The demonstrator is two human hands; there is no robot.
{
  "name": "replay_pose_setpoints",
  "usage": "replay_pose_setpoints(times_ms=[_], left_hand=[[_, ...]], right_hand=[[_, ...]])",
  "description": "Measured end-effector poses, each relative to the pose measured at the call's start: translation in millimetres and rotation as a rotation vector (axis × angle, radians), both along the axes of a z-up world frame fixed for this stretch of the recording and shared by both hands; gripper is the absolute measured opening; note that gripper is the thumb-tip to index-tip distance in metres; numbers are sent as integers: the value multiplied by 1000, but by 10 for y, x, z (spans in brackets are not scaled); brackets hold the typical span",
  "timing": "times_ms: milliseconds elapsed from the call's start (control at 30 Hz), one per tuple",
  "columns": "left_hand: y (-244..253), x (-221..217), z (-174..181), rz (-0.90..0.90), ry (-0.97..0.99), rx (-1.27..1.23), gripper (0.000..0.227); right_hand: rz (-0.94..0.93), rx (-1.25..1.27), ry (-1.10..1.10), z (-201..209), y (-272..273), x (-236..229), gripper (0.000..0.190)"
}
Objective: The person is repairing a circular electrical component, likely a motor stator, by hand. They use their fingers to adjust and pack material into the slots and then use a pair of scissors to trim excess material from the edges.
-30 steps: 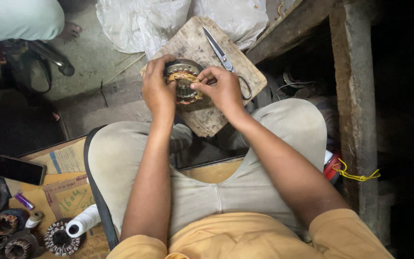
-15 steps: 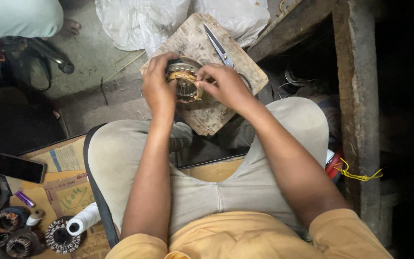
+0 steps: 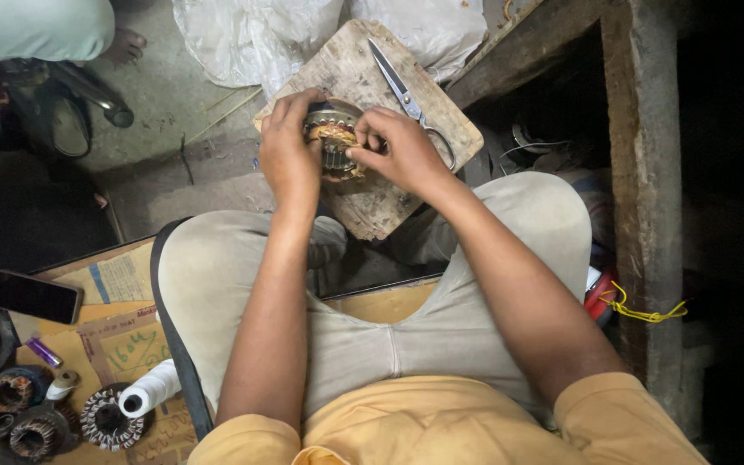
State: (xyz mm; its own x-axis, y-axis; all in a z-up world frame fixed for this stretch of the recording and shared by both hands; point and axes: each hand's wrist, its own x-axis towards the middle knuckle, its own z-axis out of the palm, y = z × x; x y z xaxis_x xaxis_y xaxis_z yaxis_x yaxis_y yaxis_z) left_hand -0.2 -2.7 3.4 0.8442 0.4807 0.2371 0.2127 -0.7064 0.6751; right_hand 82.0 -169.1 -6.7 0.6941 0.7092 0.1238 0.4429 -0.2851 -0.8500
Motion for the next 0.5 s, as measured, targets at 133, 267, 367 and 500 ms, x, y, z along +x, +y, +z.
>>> replay_pose_setpoints(times_ms=[133,267,367,500], left_hand=[[4,7,10,3,21,4,63],[-12,6,20,14,20,-6,62],[-11,2,35,19,5,-12,63],[-4,-11,33,16,16,-10,61]], right_hand=[[-60,-35,39,-37,36,-48,26],[-94,-13,-17,-43,69,-91,26],[-105,-9,-80,-33,81,-104,26],[-125,-3,-137,-43,90,-149,25]])
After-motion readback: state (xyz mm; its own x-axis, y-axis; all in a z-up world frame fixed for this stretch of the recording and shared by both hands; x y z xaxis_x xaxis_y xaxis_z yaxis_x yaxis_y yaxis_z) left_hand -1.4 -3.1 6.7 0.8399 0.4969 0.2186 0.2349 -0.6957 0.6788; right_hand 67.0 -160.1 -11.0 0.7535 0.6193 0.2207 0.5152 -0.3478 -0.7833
